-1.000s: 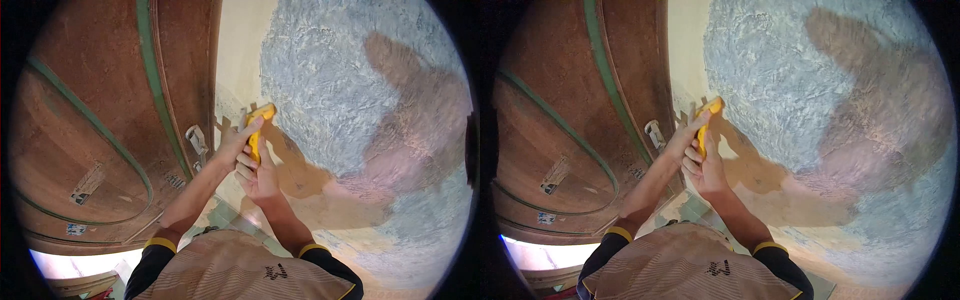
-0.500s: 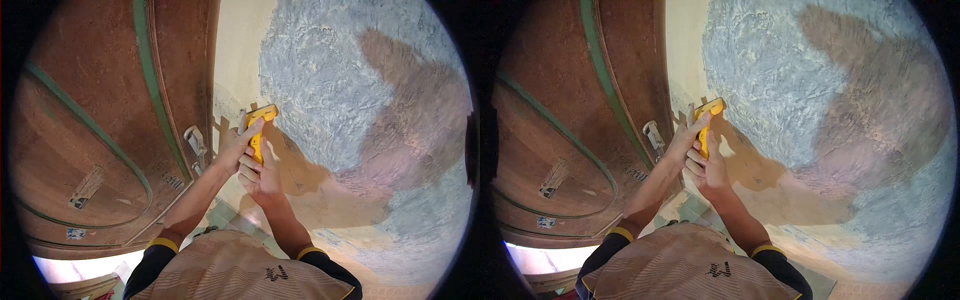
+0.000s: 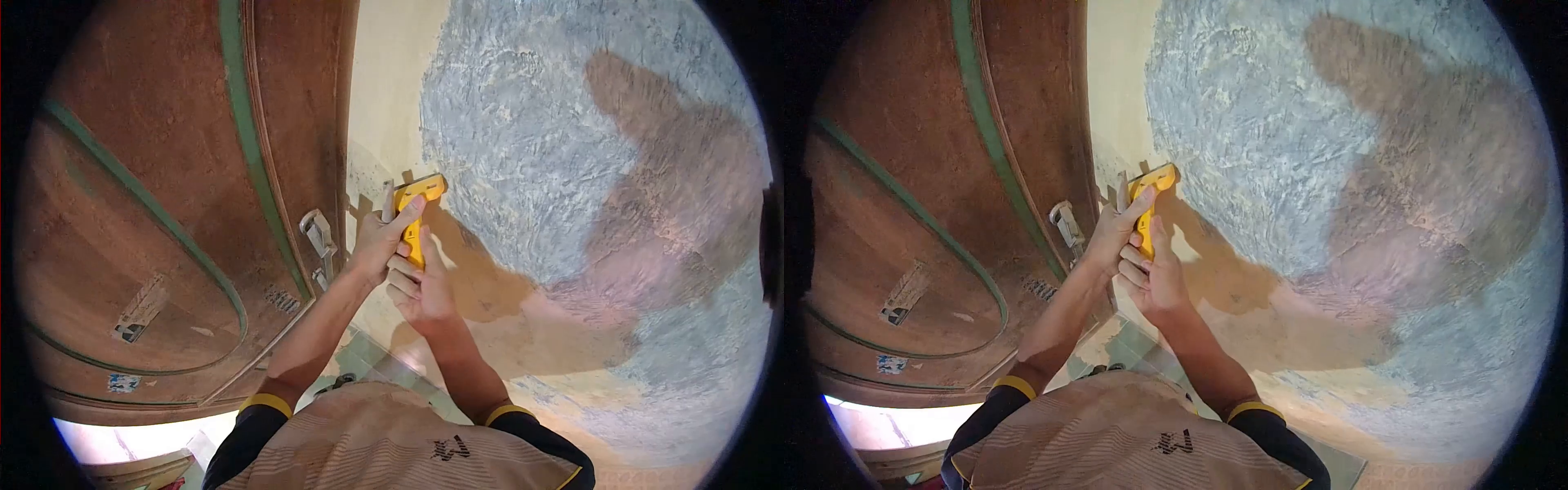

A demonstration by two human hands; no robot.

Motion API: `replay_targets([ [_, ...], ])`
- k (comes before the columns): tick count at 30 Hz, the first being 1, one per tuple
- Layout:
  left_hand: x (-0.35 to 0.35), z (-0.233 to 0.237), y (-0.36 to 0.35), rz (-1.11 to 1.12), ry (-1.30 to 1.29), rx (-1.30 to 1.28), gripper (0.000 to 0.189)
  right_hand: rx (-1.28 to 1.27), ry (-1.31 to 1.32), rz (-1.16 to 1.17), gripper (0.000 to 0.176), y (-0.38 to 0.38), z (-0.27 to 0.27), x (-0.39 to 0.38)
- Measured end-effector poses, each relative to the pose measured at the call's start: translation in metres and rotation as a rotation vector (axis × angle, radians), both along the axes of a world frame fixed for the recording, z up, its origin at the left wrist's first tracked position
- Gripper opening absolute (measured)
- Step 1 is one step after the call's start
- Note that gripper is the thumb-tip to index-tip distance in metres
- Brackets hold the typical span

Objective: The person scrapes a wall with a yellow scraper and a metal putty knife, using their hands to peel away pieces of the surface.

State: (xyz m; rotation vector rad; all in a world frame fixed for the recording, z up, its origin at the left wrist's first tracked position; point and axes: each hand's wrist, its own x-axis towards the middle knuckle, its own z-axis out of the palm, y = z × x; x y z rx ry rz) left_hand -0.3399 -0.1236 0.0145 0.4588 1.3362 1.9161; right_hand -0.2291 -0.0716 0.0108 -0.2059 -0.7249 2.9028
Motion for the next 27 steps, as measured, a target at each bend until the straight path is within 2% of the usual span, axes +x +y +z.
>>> replay_targets([
  [7, 0.003, -0.003, 0.003, 0.100, 0.013, 0.021, 0.113, -0.015, -0.008, 0.014, 0.043, -0.001, 0.005, -0.002],
  [14, 0.004, 0.007, -0.002, 0.081, 0.037, -0.080, 0.114, 0.054, -0.033, -0.041, 0.041, -0.004, 0.003, -0.006],
  [17, 0.007, 0.006, 0.001, 0.104, 0.068, 0.070, 0.114, 0.051, -0.038, 0.001, 0.042, -0.001, 0.007, -0.004],
  [19, -0.004, 0.004, 0.001, 0.094, 0.066, -0.096, 0.113, 0.103, -0.040, -0.062, 0.042, -0.003, 0.000, -0.013],
  [20, -0.004, 0.004, 0.003, 0.091, 0.069, -0.095, 0.113, 0.103, -0.037, -0.066, 0.042, -0.001, 0.001, -0.012],
  [23, 0.003, 0.001, 0.002, 0.090, 0.064, -0.042, 0.112, 0.045, -0.026, -0.032, 0.041, -0.003, 0.003, -0.005],
  [27, -0.004, 0.001, 0.012, 0.198, 0.068, 0.079, 0.105, 0.052, -0.072, -0.041, 0.041, 0.006, 0.002, -0.020],
])
